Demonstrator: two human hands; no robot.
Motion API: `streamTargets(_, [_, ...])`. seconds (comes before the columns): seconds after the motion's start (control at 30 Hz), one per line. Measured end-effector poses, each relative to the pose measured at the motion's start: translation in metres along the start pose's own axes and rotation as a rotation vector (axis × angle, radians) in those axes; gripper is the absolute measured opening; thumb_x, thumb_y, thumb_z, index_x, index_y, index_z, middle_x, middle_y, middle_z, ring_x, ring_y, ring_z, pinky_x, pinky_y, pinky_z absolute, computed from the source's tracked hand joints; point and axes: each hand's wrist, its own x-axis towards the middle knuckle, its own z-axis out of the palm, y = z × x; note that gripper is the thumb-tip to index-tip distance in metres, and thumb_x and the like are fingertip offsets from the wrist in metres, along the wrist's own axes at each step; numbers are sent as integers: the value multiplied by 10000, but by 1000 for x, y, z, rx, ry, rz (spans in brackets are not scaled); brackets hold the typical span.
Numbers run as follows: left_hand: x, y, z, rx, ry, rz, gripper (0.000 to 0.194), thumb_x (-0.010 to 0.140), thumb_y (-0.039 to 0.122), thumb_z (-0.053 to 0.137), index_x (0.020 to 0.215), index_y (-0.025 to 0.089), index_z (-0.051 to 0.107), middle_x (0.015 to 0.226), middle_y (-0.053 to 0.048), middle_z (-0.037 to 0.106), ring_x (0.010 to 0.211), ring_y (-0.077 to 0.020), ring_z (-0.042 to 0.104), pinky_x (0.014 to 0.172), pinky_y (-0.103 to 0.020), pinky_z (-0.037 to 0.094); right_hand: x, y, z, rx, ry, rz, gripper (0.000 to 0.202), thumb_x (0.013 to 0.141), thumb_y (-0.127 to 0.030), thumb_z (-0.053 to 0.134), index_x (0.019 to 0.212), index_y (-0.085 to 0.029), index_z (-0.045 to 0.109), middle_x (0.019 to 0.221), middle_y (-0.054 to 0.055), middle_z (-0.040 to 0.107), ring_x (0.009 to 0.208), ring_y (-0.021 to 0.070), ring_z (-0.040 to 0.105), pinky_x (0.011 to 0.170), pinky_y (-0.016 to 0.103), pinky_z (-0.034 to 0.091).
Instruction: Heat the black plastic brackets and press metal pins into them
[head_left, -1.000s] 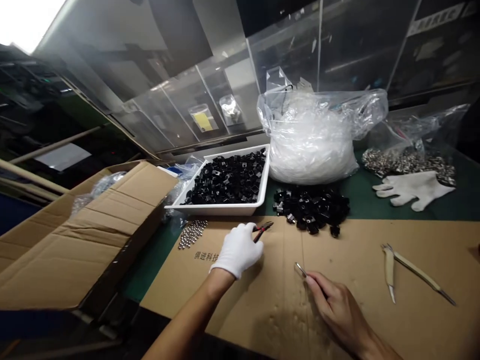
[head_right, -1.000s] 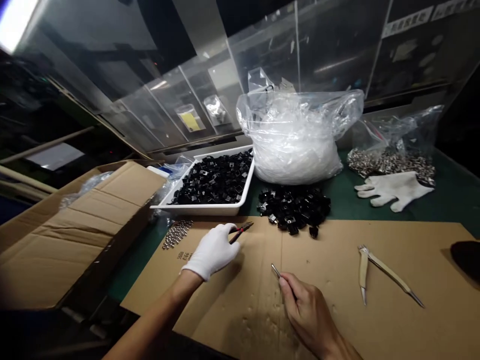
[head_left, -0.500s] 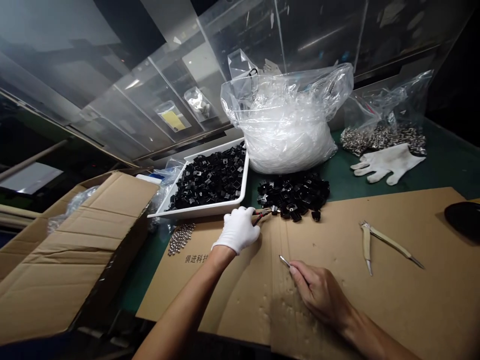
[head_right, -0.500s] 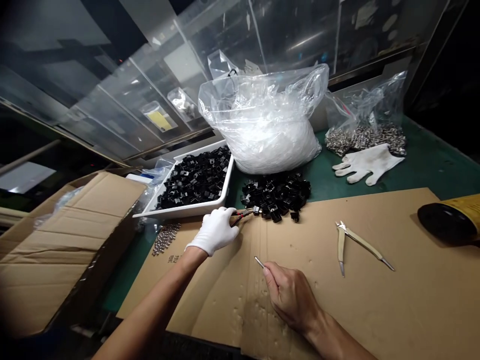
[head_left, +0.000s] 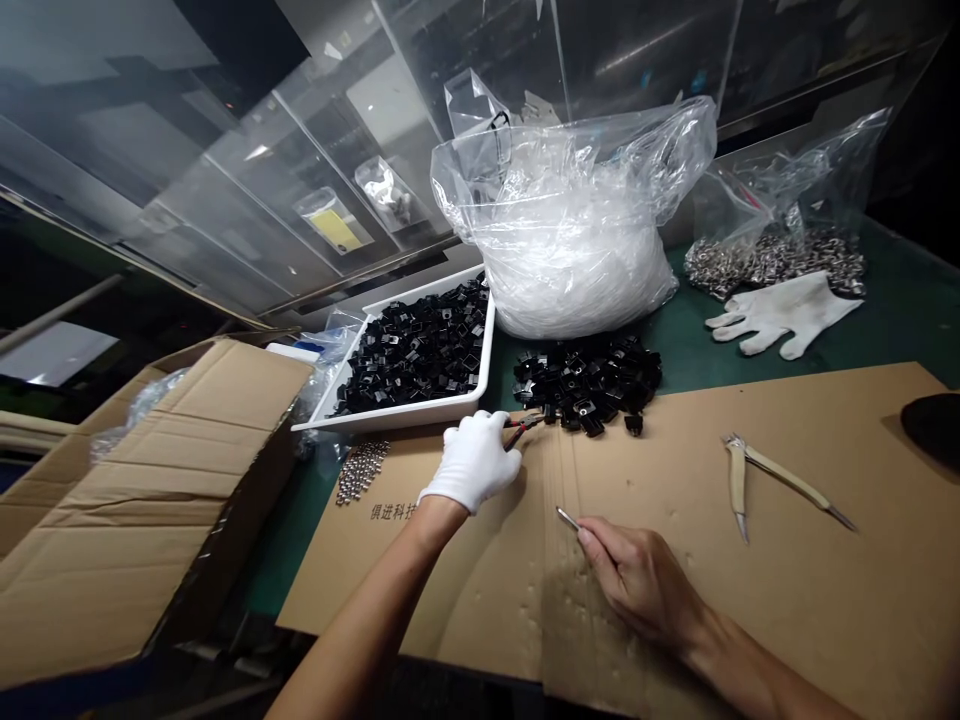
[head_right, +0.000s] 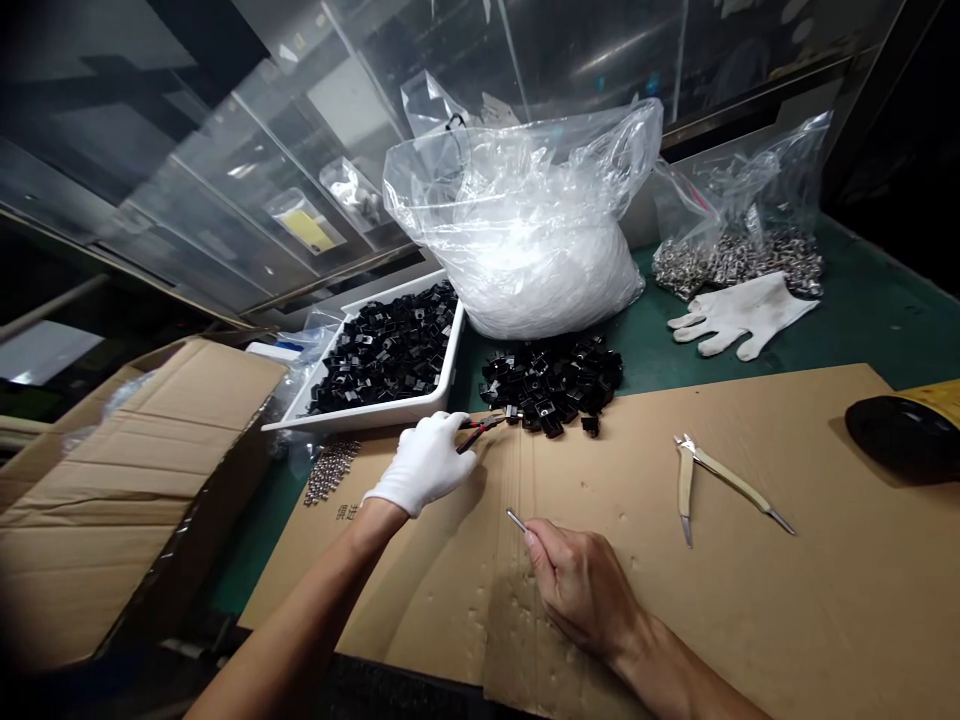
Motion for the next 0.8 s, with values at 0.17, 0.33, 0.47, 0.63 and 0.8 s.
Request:
streamTargets(0.17, [2,4,0,5,-6,6,406,844,389,606,1221,248,660,1141,-122,692,1077,-357,638,893,-477,460,1,0,-1,-8,-2,-3,334,1088,-303,375,1133,-207,692,783,9,695,705,166,664,661,287,378])
streamTargets(0.33, [3,9,-2,11,-20,11,376,824,354,615,1175,237,682,1119,-127,698,1061,-363,651,879,-472,477,1,0,-1,-24,2,-9,323,1085,-295,379,1095,-204,689,774,9,694,700,167,666,659,288,380])
streamTargets(0.47, [5,11,4,-86,-22,5,330,827,369,633,1115,227,710,1091,-138,710,1028,-358,673,867,-446,491,1,0,-1,-41,11,-18,319,1080,-284,376,1020,-205,680,767,16,692,698,170,663,659,288,383])
streamTargets(0.63, [7,10,17,-218,-29,-19,204,850,300,610,1005,226,720,985,-107,749,919,-282,707,802,-345,495,2,0,0,-67,26,-36,310,1080,-282,377,1019,-215,674,759,6,693,683,163,661,649,282,393])
streamTargets(0.8, [-7,2,22,-373,-7,-54,211,876,254,568,1009,210,725,941,-73,775,859,-226,710,776,-293,501,1,0,0,-129,64,-66,296,1079,-262,386,1059,-218,678,795,1,696,698,153,662,667,274,435])
